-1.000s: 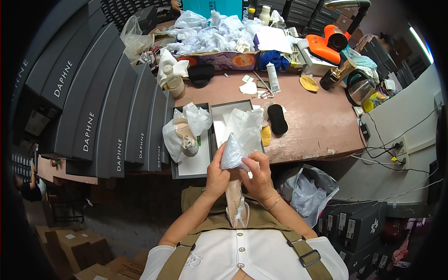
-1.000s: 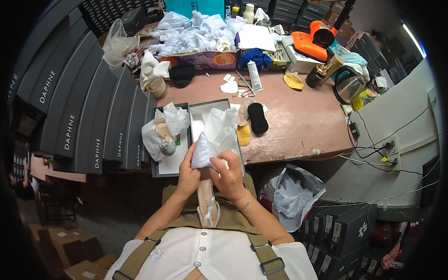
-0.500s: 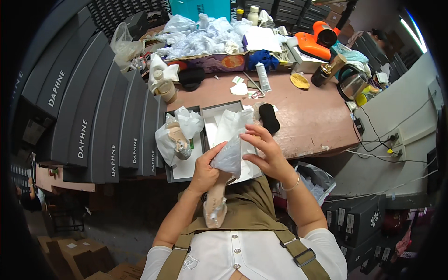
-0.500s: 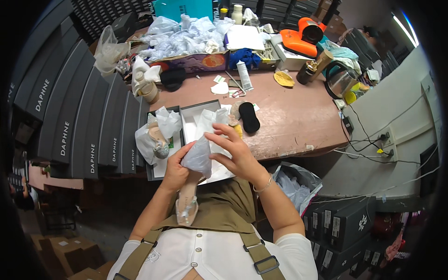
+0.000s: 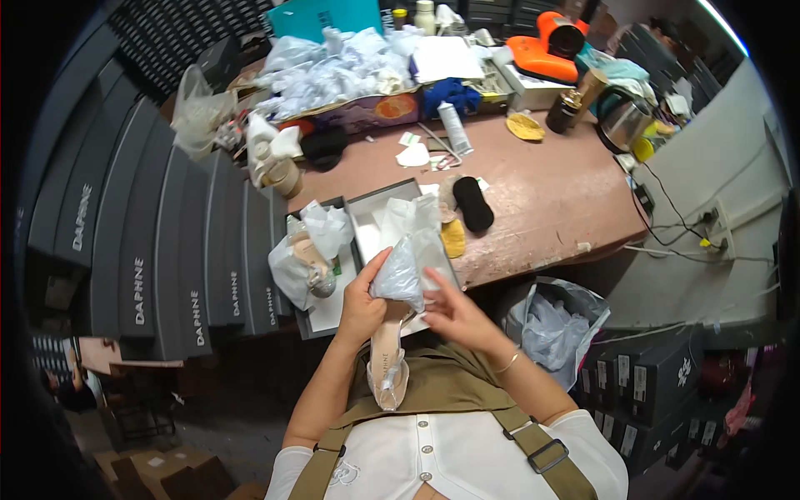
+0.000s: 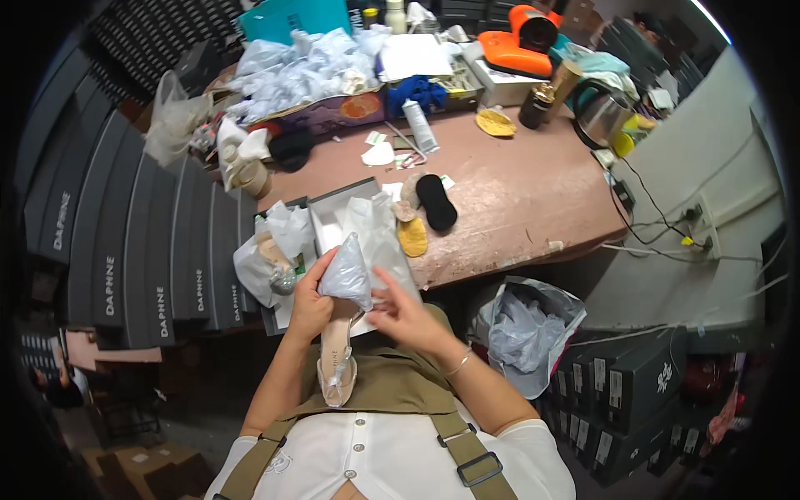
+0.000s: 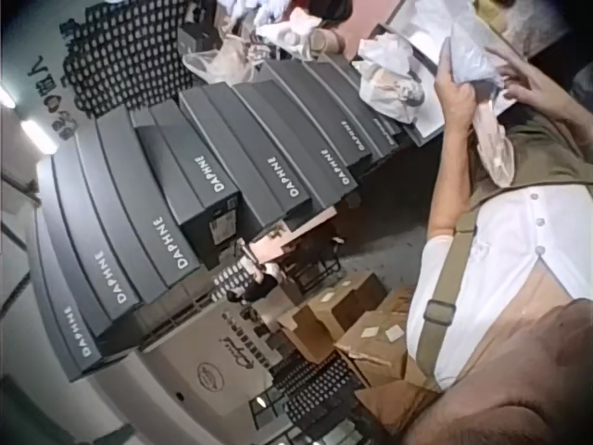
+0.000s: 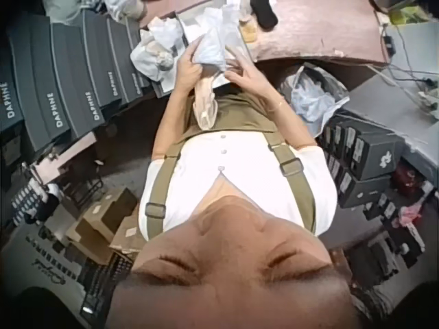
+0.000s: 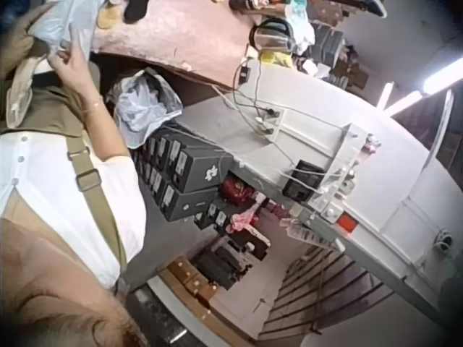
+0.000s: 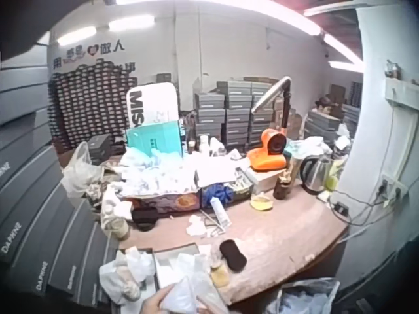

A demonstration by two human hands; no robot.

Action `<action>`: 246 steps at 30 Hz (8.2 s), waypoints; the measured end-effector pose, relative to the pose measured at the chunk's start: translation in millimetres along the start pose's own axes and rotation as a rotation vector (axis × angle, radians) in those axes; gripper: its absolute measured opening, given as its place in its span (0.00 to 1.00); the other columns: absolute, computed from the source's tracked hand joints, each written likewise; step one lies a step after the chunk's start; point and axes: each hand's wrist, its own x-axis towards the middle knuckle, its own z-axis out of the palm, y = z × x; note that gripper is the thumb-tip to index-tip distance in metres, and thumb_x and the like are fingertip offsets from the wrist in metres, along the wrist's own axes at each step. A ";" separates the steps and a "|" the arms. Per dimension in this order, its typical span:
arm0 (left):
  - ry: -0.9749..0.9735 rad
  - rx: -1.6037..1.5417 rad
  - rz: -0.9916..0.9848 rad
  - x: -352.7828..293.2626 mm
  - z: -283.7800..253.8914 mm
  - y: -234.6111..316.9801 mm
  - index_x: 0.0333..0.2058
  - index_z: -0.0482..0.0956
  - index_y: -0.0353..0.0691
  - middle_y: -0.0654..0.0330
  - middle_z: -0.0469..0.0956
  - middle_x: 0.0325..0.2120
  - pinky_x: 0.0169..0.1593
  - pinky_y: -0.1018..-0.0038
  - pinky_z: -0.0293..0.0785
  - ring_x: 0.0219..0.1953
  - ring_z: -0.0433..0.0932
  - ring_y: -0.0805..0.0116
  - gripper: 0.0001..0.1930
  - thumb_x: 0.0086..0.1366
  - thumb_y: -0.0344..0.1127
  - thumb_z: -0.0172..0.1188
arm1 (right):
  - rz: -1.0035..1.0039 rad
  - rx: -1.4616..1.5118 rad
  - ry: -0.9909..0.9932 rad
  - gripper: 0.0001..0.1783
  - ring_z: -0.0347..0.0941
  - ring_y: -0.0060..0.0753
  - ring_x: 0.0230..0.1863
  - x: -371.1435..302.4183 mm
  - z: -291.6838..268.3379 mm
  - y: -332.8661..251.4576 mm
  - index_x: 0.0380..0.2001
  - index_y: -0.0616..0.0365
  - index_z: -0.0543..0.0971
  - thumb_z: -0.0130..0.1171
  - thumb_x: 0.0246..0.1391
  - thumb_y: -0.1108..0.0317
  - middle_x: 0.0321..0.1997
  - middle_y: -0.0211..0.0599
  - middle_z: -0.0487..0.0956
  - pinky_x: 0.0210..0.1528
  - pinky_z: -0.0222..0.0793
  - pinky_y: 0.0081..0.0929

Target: Inspecting, cleaning, and packing glittery high-heeled shoes into boxes.

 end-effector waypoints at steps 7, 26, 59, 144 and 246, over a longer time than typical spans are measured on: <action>0.083 0.042 0.037 27.9 39.6 -22.7 0.56 0.68 0.34 0.56 0.76 0.44 0.52 0.74 0.69 0.45 0.74 0.68 0.31 0.49 0.16 0.50 | -0.051 -0.012 0.291 0.51 0.72 0.25 0.38 -7.8 29.7 21.6 0.69 0.58 0.39 0.61 0.54 0.63 0.46 0.45 0.71 0.37 0.71 0.23; -0.151 0.142 -0.089 1.9 53.3 -10.2 0.52 0.71 0.32 0.57 0.71 0.46 0.48 0.76 0.74 0.44 0.76 0.69 0.19 0.61 0.23 0.58 | 0.043 -0.803 1.311 0.16 0.73 0.30 0.25 -52.9 -289.0 70.3 0.31 0.62 0.77 0.56 0.57 0.57 0.29 0.39 0.76 0.28 0.69 0.27; -0.596 0.672 0.190 14.4 40.0 55.1 0.46 0.76 0.37 0.47 0.74 0.44 0.50 0.62 0.70 0.47 0.74 0.50 0.18 0.54 0.33 0.60 | -0.017 -0.755 -0.092 0.11 0.72 0.35 0.30 -42.7 -86.4 -103.2 0.35 0.63 0.75 0.60 0.47 0.72 0.28 0.40 0.76 0.34 0.68 0.28; -0.558 0.718 -0.148 -20.6 -69.1 51.3 0.34 0.77 0.31 0.48 0.75 0.25 0.34 0.70 0.69 0.27 0.73 0.57 0.11 0.59 0.35 0.60 | -0.422 -0.990 -0.221 0.26 0.73 0.48 0.42 11.2 -42.9 -77.7 0.46 0.62 0.75 0.70 0.41 0.64 0.40 0.45 0.77 0.47 0.67 0.34; 0.133 -0.872 -0.569 -93.2 -9.7 -13.1 0.56 0.63 0.35 0.55 0.70 0.51 0.59 0.64 0.64 0.54 0.69 0.63 0.28 0.60 0.34 0.64 | -0.096 -0.631 -0.154 0.10 0.76 0.49 0.32 6.8 18.3 -43.7 0.38 0.62 0.77 0.56 0.52 0.71 0.30 0.49 0.78 0.34 0.70 0.34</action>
